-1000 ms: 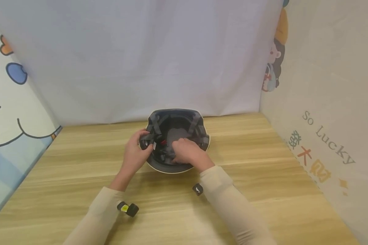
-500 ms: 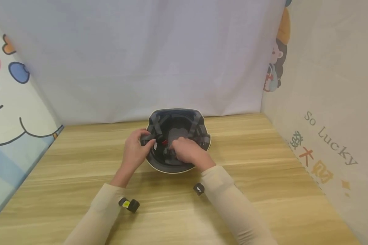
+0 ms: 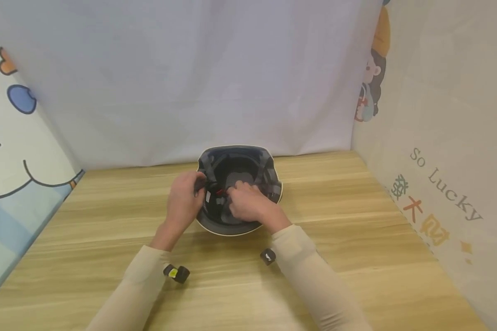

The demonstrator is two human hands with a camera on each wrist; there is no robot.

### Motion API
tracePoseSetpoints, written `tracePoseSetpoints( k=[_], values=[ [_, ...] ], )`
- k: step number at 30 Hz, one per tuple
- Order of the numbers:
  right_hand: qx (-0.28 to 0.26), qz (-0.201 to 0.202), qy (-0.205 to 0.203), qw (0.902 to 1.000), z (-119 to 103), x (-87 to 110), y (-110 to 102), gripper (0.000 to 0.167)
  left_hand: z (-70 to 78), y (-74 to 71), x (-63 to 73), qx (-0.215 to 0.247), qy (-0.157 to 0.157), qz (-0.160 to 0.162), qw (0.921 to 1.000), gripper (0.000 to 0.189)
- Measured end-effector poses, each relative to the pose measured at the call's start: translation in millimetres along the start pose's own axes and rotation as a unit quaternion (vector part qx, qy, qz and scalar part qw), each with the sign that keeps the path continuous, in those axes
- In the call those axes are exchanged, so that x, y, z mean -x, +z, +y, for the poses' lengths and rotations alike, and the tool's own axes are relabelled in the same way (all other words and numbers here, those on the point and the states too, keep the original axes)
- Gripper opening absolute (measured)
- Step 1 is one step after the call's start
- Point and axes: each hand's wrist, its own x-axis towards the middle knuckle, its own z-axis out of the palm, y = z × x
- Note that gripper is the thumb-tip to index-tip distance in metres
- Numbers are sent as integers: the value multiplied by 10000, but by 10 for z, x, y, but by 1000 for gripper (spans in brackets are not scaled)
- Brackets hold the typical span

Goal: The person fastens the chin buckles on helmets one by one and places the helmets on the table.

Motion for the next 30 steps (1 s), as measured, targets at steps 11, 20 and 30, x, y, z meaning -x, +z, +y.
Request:
tracePoseSetpoints(
  k=[11, 20, 30],
  values=[
    [-597, 205, 375, 9973, -2, 37, -1, 44, 55, -50, -10, -791, 289, -674, 9942, 47],
    [-997, 487, 378, 9931, 27, 20, 19, 57, 70, -42, -19, -931, 782, -740, 9898, 35],
    [-1188, 1233, -137, 9851, 80, 26, 24, 37, 56, -15, -12, -811, 772, -735, 9910, 28]
  ],
)
